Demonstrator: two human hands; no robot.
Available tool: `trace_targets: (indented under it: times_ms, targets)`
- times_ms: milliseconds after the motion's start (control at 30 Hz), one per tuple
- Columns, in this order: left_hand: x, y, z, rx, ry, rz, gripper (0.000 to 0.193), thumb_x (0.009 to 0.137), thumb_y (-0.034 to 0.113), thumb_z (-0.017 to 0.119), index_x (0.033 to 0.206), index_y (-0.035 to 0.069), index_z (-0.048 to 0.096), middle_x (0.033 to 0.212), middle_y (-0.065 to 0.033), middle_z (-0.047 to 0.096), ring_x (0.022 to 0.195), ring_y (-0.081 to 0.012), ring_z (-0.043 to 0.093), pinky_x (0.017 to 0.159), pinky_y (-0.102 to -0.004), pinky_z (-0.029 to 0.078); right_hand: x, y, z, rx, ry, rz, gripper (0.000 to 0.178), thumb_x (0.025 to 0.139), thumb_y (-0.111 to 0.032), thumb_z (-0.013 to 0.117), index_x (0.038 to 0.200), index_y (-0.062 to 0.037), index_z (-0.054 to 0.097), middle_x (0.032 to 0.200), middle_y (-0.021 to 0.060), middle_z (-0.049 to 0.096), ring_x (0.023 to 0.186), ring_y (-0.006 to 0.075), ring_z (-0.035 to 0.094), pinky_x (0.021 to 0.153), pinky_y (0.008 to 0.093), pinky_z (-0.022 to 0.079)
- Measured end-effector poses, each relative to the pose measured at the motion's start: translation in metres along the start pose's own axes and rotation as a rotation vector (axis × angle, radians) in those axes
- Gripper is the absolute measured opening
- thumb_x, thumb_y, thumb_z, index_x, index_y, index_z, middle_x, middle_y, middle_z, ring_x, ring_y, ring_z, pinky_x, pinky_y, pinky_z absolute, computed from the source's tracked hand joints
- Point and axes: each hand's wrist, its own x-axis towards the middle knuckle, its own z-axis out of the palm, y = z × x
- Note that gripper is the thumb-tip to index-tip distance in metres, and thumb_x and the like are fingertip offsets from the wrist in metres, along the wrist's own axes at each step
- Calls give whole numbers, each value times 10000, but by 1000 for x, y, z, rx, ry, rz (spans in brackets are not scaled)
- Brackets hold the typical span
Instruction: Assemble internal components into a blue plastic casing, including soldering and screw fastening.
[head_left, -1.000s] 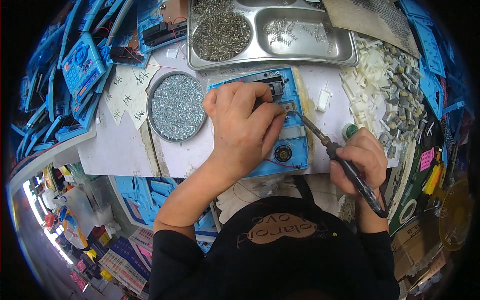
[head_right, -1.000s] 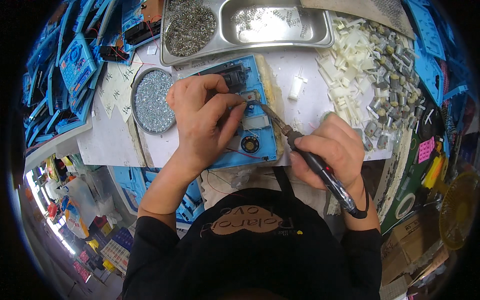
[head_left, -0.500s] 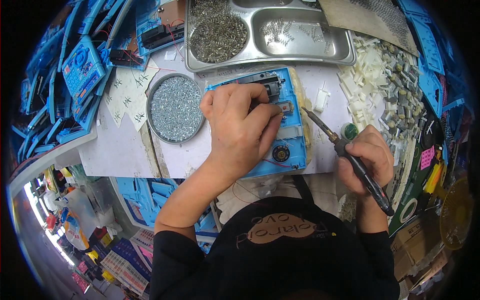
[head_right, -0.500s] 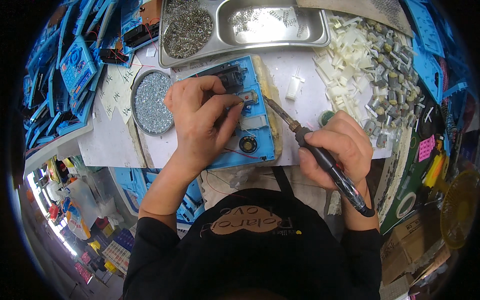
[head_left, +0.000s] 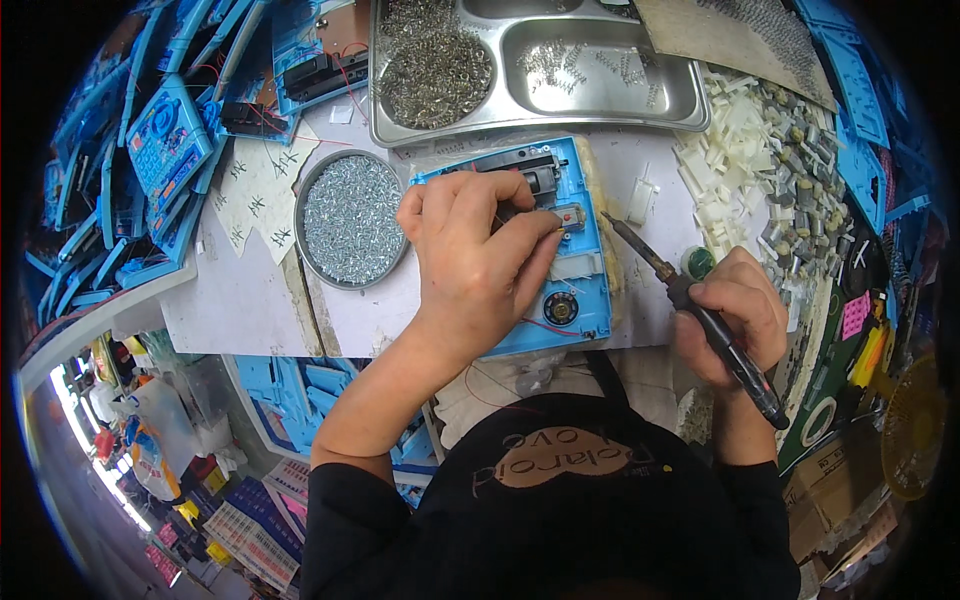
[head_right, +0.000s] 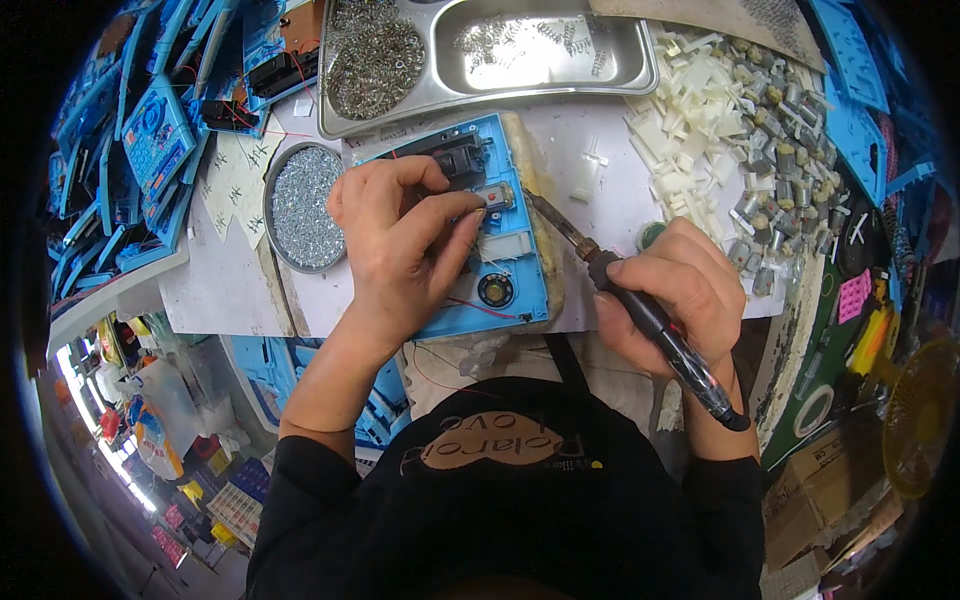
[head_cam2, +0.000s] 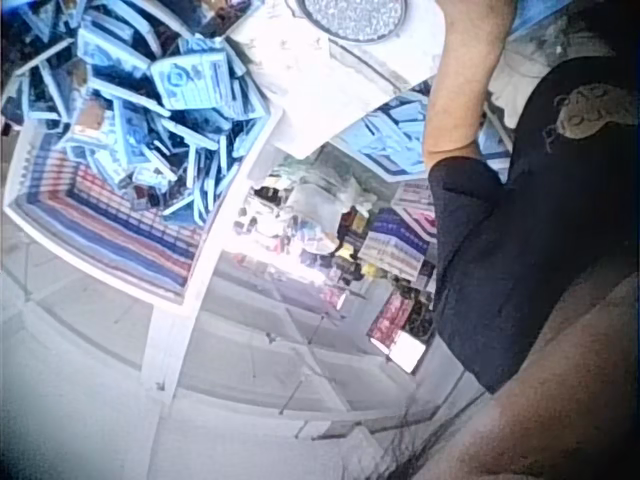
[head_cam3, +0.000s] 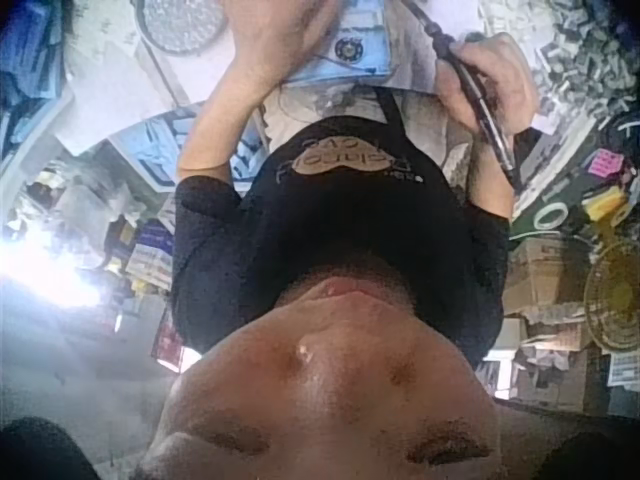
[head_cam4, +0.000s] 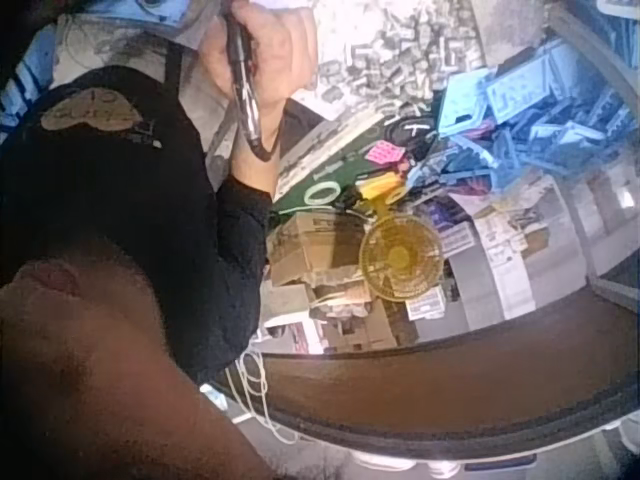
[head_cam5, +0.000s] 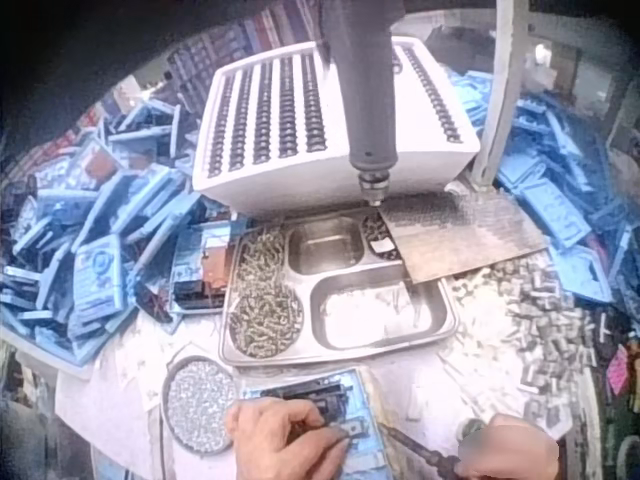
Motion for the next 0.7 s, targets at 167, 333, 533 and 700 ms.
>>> trace_targets:
  times_ms: [167,333,533,700]
  targets:
    - [0,1,-3,-12,4,0,168,740,148,818,900,155,766,1006,-2,609,987,-231,554,909,-444,304,1,2,0,7,-2,-16,283,766,-39,793,1013,-15,657,703,80,606,565,215,528,520,318,390]
    - [0,-1,-11,-8,21,9,237,727,104,821,957,148,786,983,-9,616,949,-227,564,856,-399,357,2,3,1,1,3,-12,287,765,-37,796,1014,-9,655,704,83,607,563,217,528,522,320,391]
    - [-4,-12,-28,-89,51,9,303,733,-48,791,1026,28,781,877,-71,684,749,-226,625,679,-318,494,1,5,-1,12,6,-13,275,782,-53,798,1012,-4,655,697,82,601,560,212,525,519,313,378]
    - [-2,-7,-18,-216,102,-115,255,768,-42,792,1013,12,749,878,-99,716,735,-256,669,665,-327,528,0,6,4,12,16,-13,281,786,-65,803,1016,-4,654,690,80,600,558,208,526,519,313,376]
